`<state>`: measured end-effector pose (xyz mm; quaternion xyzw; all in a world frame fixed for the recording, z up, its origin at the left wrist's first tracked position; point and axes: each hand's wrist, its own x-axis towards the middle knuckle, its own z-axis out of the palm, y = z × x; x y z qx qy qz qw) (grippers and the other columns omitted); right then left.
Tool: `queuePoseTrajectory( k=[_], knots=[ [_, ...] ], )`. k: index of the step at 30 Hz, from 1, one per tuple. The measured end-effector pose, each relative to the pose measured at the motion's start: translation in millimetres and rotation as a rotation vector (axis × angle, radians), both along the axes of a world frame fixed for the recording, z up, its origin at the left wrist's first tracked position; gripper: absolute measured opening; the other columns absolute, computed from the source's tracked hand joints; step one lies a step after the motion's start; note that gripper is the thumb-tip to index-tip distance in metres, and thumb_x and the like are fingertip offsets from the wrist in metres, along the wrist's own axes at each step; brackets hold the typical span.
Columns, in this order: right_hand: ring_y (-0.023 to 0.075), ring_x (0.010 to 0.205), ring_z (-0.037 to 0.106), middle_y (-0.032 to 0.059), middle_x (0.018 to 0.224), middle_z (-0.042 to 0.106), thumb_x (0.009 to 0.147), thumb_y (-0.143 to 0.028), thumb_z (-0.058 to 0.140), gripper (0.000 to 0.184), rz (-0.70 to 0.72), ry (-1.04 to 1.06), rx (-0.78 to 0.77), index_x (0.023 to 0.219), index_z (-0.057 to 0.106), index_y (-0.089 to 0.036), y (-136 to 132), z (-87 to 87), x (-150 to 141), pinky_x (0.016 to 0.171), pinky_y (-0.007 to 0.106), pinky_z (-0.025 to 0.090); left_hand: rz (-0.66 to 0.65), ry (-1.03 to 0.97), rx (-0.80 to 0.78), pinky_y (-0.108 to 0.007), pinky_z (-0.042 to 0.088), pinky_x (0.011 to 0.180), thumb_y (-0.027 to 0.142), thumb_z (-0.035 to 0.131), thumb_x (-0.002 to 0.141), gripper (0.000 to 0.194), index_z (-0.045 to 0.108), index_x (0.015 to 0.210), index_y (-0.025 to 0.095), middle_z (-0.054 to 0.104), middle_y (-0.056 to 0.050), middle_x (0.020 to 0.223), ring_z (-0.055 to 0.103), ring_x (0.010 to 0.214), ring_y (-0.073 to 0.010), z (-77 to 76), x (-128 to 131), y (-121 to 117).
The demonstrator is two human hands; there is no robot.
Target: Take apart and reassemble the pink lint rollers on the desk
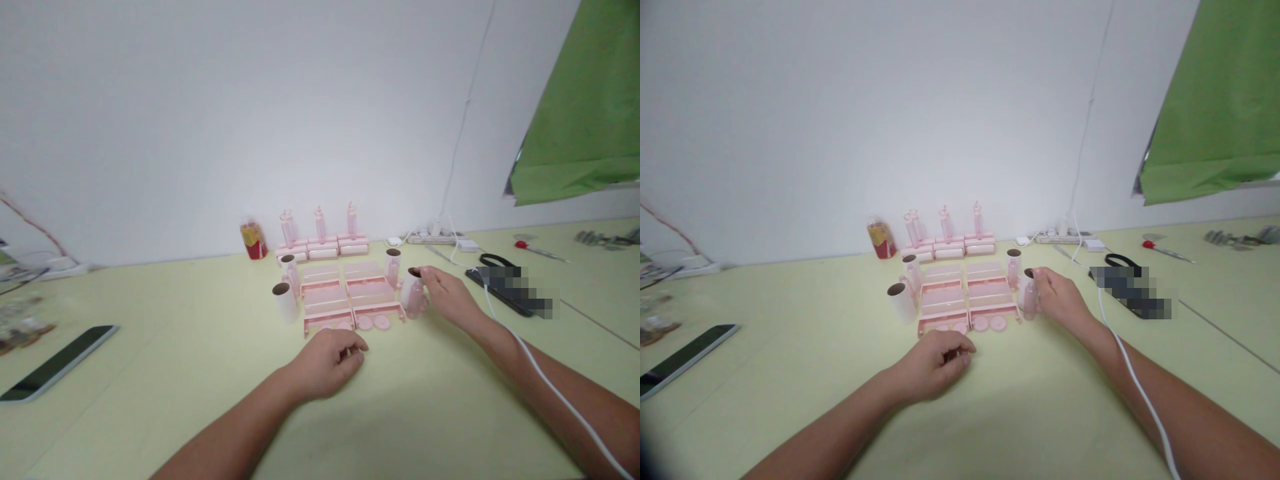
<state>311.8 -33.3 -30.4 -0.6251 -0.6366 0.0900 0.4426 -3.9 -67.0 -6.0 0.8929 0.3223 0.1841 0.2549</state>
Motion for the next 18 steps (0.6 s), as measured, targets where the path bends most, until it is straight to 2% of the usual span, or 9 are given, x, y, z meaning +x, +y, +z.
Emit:
queuePoseTrajectory(
  k=[10, 14, 18],
  knots=[
    [0.0300, 0.101, 0.066, 0.0128, 0.105, 0.073, 0.099, -0.048, 0.029, 0.054, -0.107, -0.047, 0.002, 0.118, 0.068, -0.016, 3, 2.9, 8, 0.086, 0.039, 0.047, 0.006, 0.019, -0.011, -0.023, 0.040, 0.059, 0.027, 0.053, 0.087, 0.024, 0.070, 0.100, 0.017, 0.067, -0.003, 0.077, 0.055, 0.064, -0.0126, 0.2, 1, 0],
    [0.0310, 0.101, 0.066, 0.0130, 0.103, 0.073, 0.098, -0.050, 0.032, 0.055, -0.169, -0.016, 0.095, 0.117, 0.069, -0.015, 0, 10.6, 14, 0.087, 0.041, 0.048, -0.010, 0.012, -0.009, -0.023, 0.040, 0.059, 0.028, 0.053, 0.087, 0.024, 0.070, 0.099, 0.016, 0.066, -0.003, 0.076, 0.055, 0.064, -0.0128, 1.0, 1, 0],
    [0.0298, 0.102, 0.066, 0.0133, 0.107, 0.072, 0.097, -0.051, 0.034, 0.052, -0.219, 0.135, 0.288, 0.118, 0.066, -0.016, -5, 21.7, 21, 0.091, 0.043, 0.049, -0.023, -0.035, -0.015, -0.023, 0.040, 0.061, 0.026, 0.052, 0.088, 0.023, 0.070, 0.098, 0.016, 0.066, -0.003, 0.078, 0.055, 0.066, -0.0126, 1.6, -1, 0]
  ],
)
